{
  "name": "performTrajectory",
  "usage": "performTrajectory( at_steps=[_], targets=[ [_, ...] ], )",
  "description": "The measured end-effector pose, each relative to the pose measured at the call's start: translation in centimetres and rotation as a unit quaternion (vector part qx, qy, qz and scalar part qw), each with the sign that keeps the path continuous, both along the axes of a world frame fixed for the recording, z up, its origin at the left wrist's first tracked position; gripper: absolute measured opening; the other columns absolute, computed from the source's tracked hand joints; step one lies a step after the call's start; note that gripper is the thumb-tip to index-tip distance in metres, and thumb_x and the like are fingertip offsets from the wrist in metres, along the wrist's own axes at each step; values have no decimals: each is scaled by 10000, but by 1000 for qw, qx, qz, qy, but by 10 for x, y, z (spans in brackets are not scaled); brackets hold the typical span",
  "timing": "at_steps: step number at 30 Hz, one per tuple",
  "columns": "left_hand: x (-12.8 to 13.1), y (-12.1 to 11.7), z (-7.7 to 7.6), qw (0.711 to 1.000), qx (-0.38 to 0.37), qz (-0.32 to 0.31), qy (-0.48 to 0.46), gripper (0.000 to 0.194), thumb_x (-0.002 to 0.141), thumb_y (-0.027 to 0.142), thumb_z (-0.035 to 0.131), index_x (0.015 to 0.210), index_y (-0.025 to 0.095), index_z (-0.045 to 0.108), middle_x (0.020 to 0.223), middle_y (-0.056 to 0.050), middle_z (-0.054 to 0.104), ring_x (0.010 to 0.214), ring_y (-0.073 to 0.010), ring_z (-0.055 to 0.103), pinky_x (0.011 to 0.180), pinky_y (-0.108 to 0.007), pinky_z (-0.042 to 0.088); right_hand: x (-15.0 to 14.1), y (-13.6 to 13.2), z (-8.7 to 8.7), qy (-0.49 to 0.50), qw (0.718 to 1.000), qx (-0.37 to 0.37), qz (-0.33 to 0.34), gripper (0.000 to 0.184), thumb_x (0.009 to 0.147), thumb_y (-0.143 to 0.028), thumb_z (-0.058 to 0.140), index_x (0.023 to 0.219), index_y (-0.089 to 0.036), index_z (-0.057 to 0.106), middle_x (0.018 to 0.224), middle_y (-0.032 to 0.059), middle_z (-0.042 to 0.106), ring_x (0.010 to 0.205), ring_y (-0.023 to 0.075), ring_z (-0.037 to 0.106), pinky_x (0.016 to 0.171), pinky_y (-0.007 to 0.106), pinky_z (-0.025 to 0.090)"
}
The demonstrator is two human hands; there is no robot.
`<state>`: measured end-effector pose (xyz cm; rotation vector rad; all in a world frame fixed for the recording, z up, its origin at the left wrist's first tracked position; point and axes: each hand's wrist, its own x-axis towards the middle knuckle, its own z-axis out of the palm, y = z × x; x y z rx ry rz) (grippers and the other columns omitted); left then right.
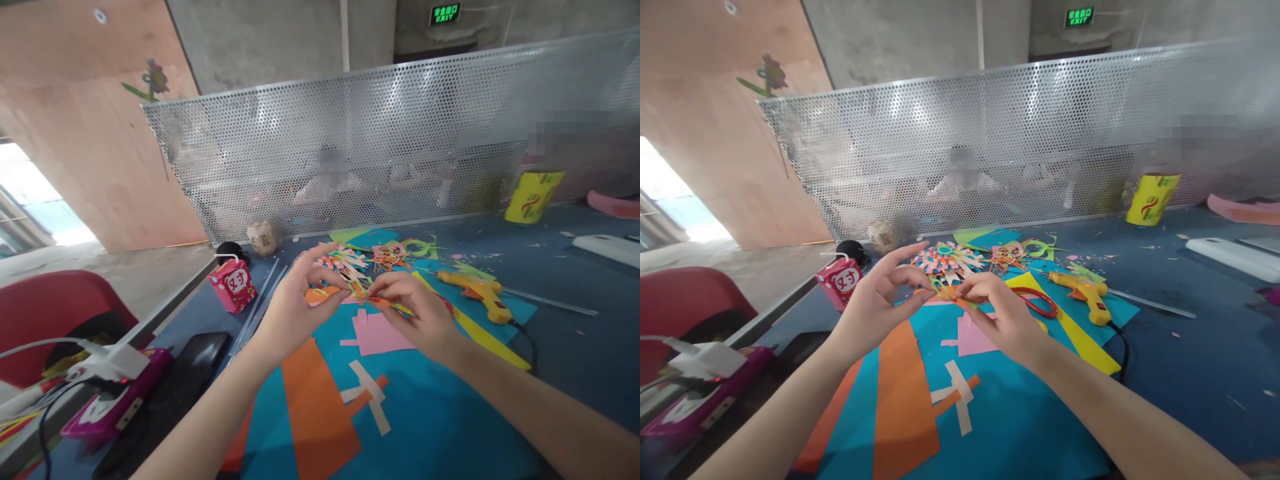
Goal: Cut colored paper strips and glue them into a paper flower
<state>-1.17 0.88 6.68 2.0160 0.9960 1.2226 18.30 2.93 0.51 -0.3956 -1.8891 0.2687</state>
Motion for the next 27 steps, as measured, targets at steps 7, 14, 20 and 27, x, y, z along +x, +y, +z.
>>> performTrajectory(
  at_steps=[7, 14, 20, 27],
  targets=[
    [-11, -1, 10, 997, 8, 31, -75, 573, 716, 150, 650, 1242, 161, 424, 749, -2, 670, 765, -136, 615, 740, -273, 461, -2, 3, 0, 27, 999, 8, -16, 166, 838, -83, 520, 902, -223, 459, 943, 35, 533, 927, 166, 551, 758, 337, 485],
    [-61, 6, 54, 899, 63, 94, -423, 143, 758, 207, 645, 893, 245, 615, 712, 97, 673, 802, -17, 600, 655, -130, 451, -3, 7, -2, 56, 995, -71, -48, 65, 859, -196, 514, 880, -223, 460, 963, 51, 536, 913, 175, 568, 683, 299, 519],
    [-52, 19, 20, 915, -44, 87, -393, 266, 668, 105, 694, 902, 200, 612, 663, 62, 657, 657, -45, 610, 595, -162, 471, -2, 23, -11, 96, 974, -178, -103, 137, 827, -251, 583, 885, -161, 497, 802, 8, 546, 694, 130, 563, 543, 240, 474],
    [1, 21, -23, 955, -190, 26, -226, 394, 577, 105, 740, 936, 130, 581, 734, -15, 688, 671, -120, 649, 620, -232, 505, 2, 32, -16, 100, 963, -238, -78, 183, 864, -301, 558, 923, -129, 531, 777, -9, 527, 631, 97, 527, 540, 231, 467]
  ],
)
